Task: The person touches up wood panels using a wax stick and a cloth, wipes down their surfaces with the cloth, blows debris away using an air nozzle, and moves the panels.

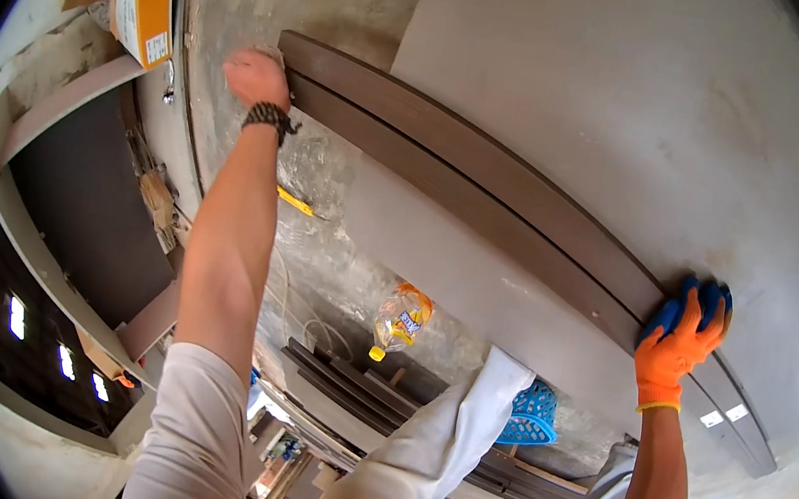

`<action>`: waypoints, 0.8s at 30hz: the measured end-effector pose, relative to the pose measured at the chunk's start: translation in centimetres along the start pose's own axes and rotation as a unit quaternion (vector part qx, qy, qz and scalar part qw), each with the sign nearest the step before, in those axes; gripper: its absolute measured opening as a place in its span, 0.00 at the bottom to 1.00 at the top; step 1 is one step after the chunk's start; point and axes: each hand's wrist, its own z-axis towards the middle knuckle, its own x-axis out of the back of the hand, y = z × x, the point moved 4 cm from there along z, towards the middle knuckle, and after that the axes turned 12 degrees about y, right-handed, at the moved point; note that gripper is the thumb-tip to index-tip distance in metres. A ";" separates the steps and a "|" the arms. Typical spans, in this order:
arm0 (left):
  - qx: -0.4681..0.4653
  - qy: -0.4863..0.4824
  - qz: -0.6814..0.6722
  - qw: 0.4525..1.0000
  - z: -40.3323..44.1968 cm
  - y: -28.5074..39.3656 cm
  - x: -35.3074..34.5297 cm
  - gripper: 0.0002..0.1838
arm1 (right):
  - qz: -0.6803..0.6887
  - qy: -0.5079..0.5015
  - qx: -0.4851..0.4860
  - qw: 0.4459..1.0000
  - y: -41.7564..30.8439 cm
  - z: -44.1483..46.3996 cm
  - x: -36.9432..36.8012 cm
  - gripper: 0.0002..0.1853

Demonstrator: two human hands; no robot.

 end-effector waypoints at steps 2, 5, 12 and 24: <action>-0.095 0.070 0.002 0.993 -4.1 -0.1 1.6 0.21 | -0.009 -0.018 -0.021 1.000 -0.4 0.1 0.2 0.35; -0.177 0.037 -0.008 0.984 -12.1 1.1 3.9 0.16 | 0.003 0.000 -0.006 1.000 -0.8 0.5 0.3 0.36; -0.211 -0.145 -0.094 0.962 -35.3 8.9 15.9 0.12 | 0.059 0.036 -0.017 0.997 -1.2 1.8 1.0 0.33; -0.143 -0.767 -0.230 0.582 -61.0 21.7 34.7 0.23 | 0.659 -0.048 -0.571 0.487 12.8 -14.2 16.6 0.31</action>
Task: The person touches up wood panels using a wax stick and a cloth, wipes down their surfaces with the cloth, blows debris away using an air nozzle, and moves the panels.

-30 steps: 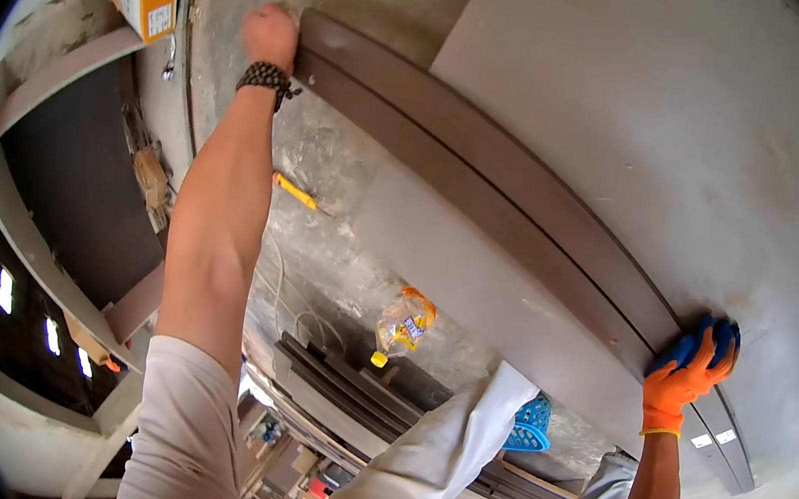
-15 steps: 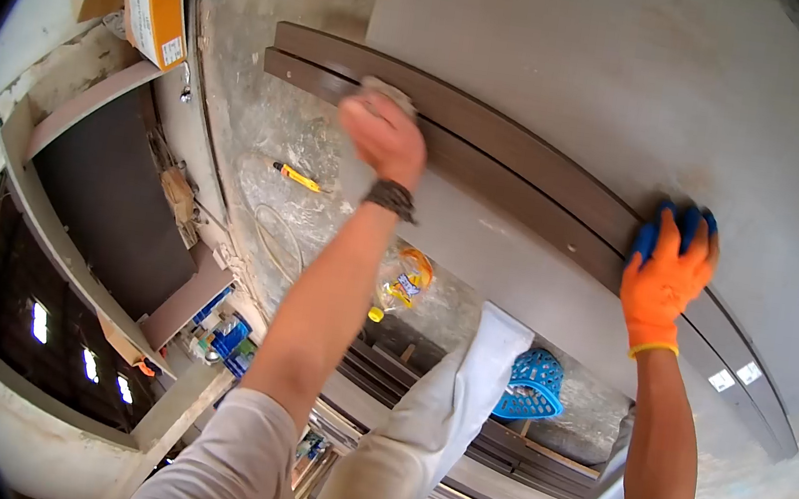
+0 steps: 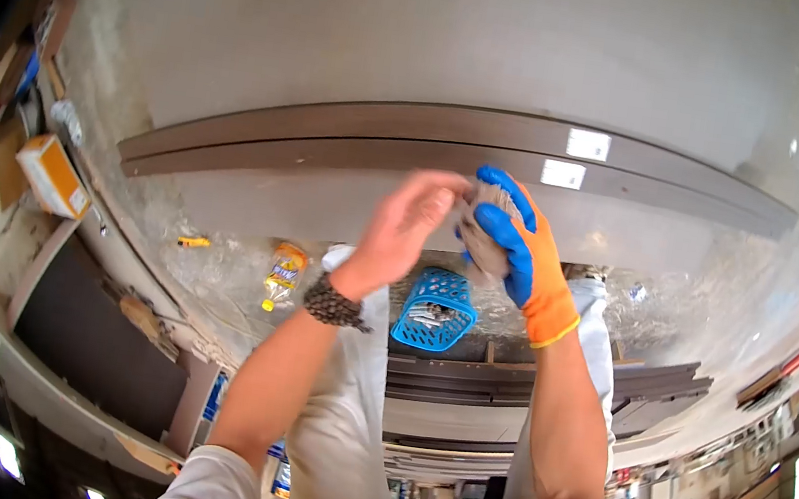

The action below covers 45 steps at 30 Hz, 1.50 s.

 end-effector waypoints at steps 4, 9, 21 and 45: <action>-0.228 -0.021 0.513 0.827 5.6 0.8 1.5 0.60 | -0.029 0.059 -0.116 0.991 1.0 -2.2 11.4 0.30; -0.267 -0.117 0.585 0.757 7.8 -1.4 0.6 0.62 | 0.034 0.112 -0.145 0.982 3.8 -4.2 17.9 0.31; -0.130 -0.314 0.502 0.795 0.4 11.9 0.1 0.59 | 0.576 -0.041 -0.051 0.815 7.7 1.8 10.9 0.29; 0.176 -0.025 -0.071 0.981 -51.9 33.9 -19.9 0.57 | 0.147 -0.213 -0.152 0.954 -24.6 -40.7 25.7 0.38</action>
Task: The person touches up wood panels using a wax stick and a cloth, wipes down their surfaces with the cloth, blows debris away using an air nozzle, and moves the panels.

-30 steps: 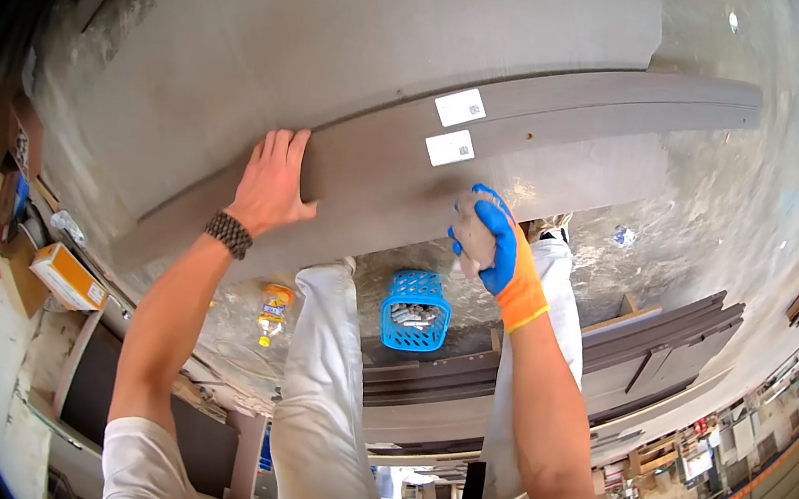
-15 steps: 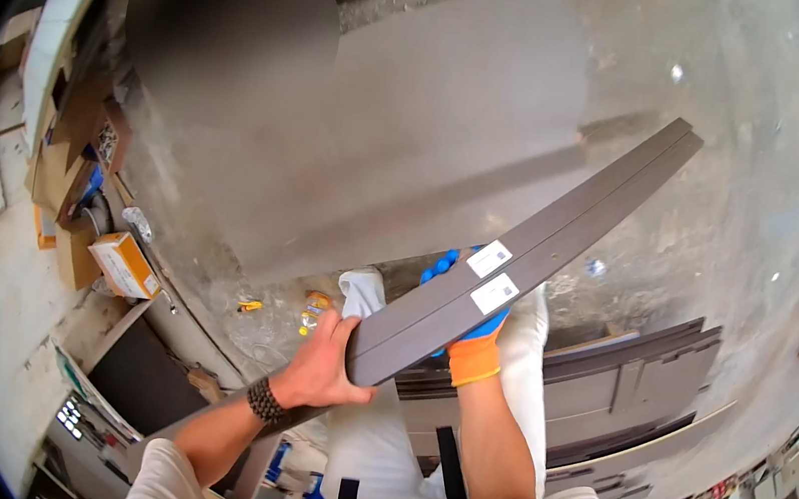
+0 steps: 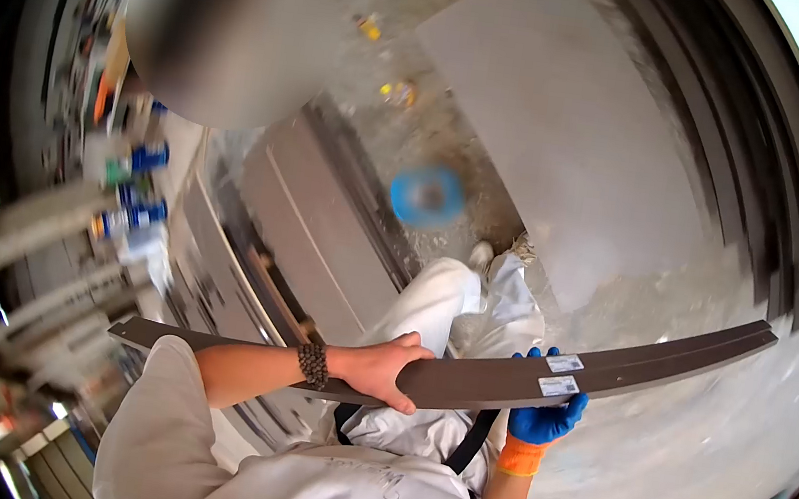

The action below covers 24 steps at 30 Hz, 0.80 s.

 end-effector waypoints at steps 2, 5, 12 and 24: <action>-0.014 0.031 -0.057 0.998 -3.0 -1.5 -4.1 0.57 | -0.087 0.001 -0.016 0.996 -1.0 -1.5 -0.1 0.36; -0.053 0.115 -0.148 0.981 -6.7 -4.9 -9.2 0.56 | -0.209 0.016 -0.035 0.977 0.3 -1.8 -1.6 0.35; -0.026 0.301 -0.313 0.900 -14.7 -7.9 -24.6 0.57 | -0.459 0.004 -0.137 0.878 4.3 -4.8 -5.4 0.29; 0.023 0.499 -0.498 0.708 -19.8 -22.4 -41.7 0.49 | -0.679 -0.261 -0.284 0.625 29.8 -8.7 5.5 0.23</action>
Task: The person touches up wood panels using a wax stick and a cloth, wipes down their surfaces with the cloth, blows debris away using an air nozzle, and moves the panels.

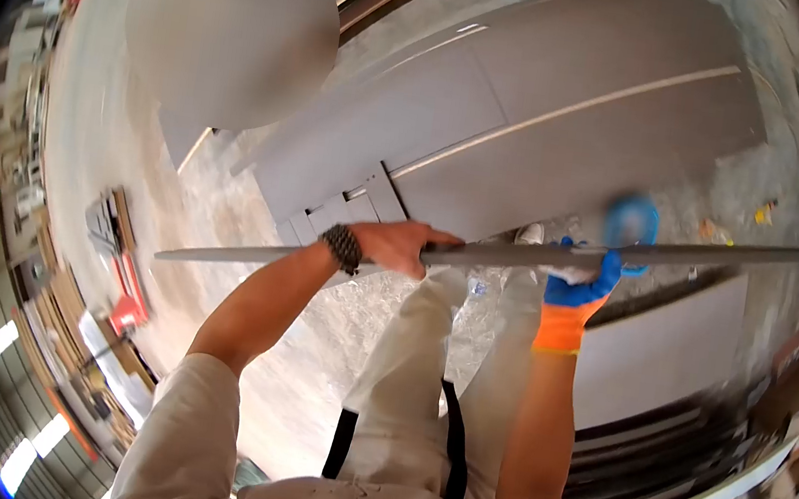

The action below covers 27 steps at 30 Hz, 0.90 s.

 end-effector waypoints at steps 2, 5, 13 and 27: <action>-0.001 0.020 -0.020 1.000 3.6 -3.1 4.5 0.48 | -0.021 -0.069 -0.001 0.997 3.7 7.1 -3.9 0.24; 0.007 0.046 -0.035 0.998 8.7 -9.1 9.9 0.47 | -0.048 -0.070 -0.049 0.995 9.1 15.3 -9.0 0.26; 0.126 0.141 0.093 0.978 21.2 -25.3 19.9 0.50 | -0.302 0.023 -0.024 0.953 22.9 30.8 -15.8 0.32; 0.172 0.230 0.240 0.927 27.7 -29.8 24.3 0.30 | -0.583 0.168 -0.143 0.782 30.0 36.7 -23.4 0.30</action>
